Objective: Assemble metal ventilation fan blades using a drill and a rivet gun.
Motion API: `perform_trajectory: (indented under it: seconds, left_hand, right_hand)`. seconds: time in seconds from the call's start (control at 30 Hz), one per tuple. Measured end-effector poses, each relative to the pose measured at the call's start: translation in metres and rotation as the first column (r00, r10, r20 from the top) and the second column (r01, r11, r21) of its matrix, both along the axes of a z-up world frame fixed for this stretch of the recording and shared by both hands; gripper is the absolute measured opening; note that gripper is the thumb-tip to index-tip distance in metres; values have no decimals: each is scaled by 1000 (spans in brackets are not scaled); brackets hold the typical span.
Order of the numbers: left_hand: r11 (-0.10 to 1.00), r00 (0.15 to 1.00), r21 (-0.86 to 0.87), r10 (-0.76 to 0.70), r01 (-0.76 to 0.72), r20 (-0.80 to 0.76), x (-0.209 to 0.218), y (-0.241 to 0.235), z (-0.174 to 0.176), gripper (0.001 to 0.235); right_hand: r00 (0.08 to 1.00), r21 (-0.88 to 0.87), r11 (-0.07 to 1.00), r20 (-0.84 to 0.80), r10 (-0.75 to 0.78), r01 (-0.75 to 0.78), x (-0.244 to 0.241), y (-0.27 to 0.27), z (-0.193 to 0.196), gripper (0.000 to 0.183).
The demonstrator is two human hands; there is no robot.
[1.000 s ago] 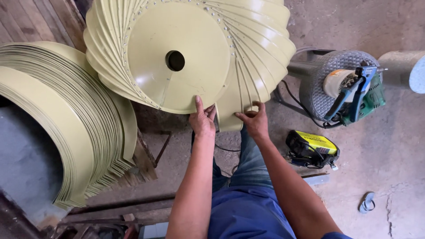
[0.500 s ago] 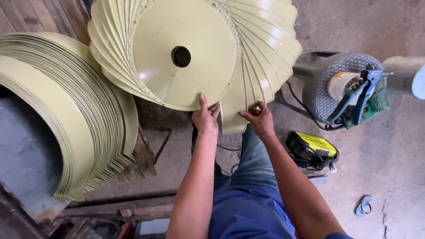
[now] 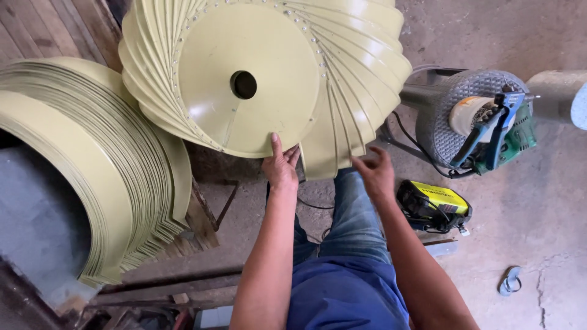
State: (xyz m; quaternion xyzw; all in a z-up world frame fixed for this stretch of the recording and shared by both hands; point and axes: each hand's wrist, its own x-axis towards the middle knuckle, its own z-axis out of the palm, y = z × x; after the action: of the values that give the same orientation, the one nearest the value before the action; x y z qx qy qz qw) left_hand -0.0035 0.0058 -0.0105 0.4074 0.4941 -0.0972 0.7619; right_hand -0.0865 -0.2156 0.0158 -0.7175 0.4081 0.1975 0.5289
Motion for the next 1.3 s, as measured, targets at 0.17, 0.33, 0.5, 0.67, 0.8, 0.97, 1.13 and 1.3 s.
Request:
perform_trajectory:
  seconds: [0.17,0.33,0.5,0.67,0.8,0.97,1.13,1.3]
  left_hand:
    - [994,994,73,-76,82,-73,-7,7,-18,76]
    - [969,973,103,-214,222,-90,-4,16,1,75]
    - [938,952,181,-274,296,-140,-13,23,20,70]
    - [684,802,423,-540,594,-255,-58,52,7,51]
    - [291,597,561,-628,775,-499,-52,30,54,45]
    - [-301,359,658,-647,690,-672,-10,-13,100,41]
    - [-464,234,724,-735,511,-637,47,-23,114,37]
    - [-617,146,740,-733,268,-664,124,-36,122,61]
  right_hand:
    - [955,-405,865,149,-257,296,-106,-118,-59,35]
    - [708,-324,630,276,-651,706,-176,-272,-88,34]
    - [669,-419,603,18,-743,680,-174,-375,-117,47]
    - [690,-57,701,-139,-711,711,-150,-421,-151,61]
    - [766,-48,776,-136,-629,629,-146,-427,-160,60]
    - [685,306,697,164,-710,648,-151,-416,-158,48]
    - [550,319,605,253,-796,729,-175,-405,-128,43]
    - [452,259,504,237,-860,824,-285,-391,-43,34]
